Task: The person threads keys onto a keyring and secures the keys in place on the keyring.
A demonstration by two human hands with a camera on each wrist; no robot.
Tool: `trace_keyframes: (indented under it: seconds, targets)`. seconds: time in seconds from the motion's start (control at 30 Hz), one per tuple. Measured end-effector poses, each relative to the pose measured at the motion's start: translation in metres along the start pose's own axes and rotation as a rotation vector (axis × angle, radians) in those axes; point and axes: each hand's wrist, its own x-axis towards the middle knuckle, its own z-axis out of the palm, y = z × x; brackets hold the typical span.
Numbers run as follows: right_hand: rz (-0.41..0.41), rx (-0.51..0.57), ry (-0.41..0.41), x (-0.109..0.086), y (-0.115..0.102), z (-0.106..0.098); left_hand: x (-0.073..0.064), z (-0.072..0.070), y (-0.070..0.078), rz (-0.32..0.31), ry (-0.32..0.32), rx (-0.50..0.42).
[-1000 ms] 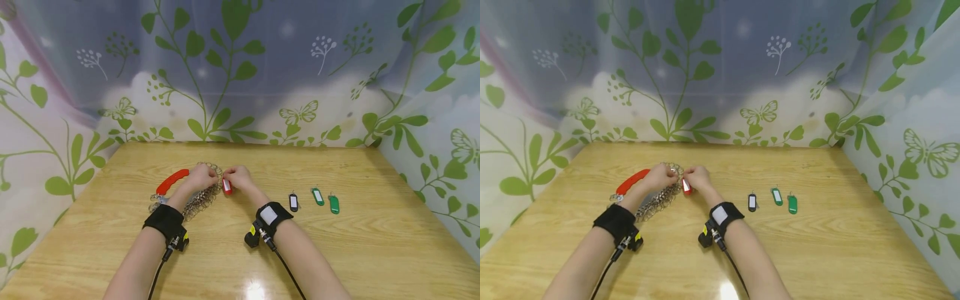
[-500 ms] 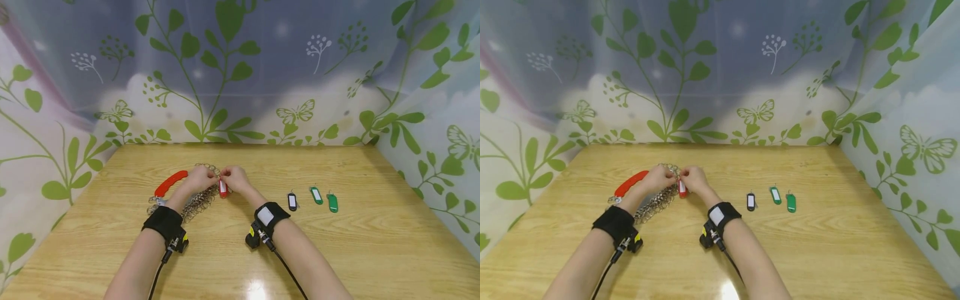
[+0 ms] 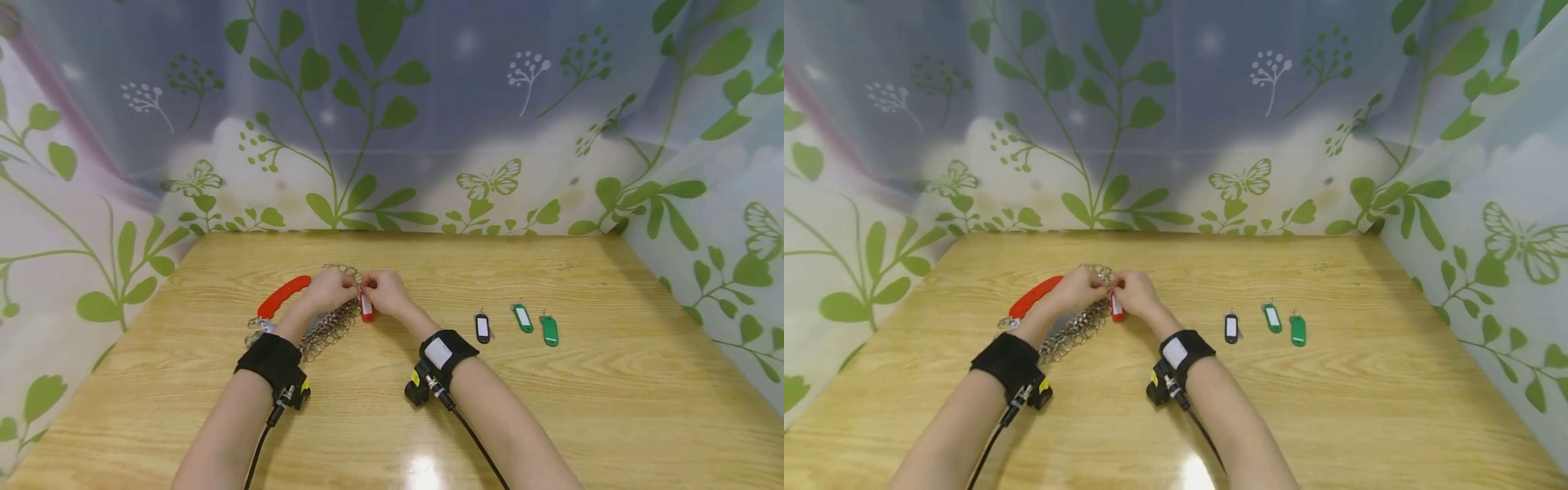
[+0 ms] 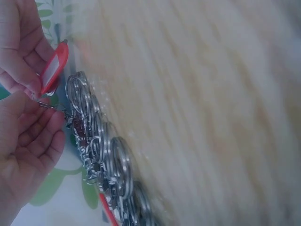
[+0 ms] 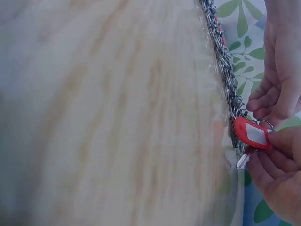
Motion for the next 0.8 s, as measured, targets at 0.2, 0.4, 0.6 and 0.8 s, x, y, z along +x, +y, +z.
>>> trace_keyframes:
  seconds: [0.2,0.4,0.6,0.8]
  targets:
    - [-0.018,-0.063,-0.016,-0.0013,-0.0008,-0.0022,0.0007,-0.0006,0.0018,-0.01,-0.027,-0.044]
    - [-0.061,-0.106,-0.024,-0.0014,-0.0013,-0.0044,-0.0004,0.0016,-0.0005,-0.045,-0.041,-0.118]
    - [-0.052,-0.101,-0.022,-0.0007,0.0012,-0.0045,-0.0028,0.0027,-0.006,-0.033,-0.057,-0.103]
    - [-0.056,-0.093,-0.023,-0.0006,-0.0003,-0.0048,-0.0034,0.0032,-0.0053,-0.019,-0.022,-0.119]
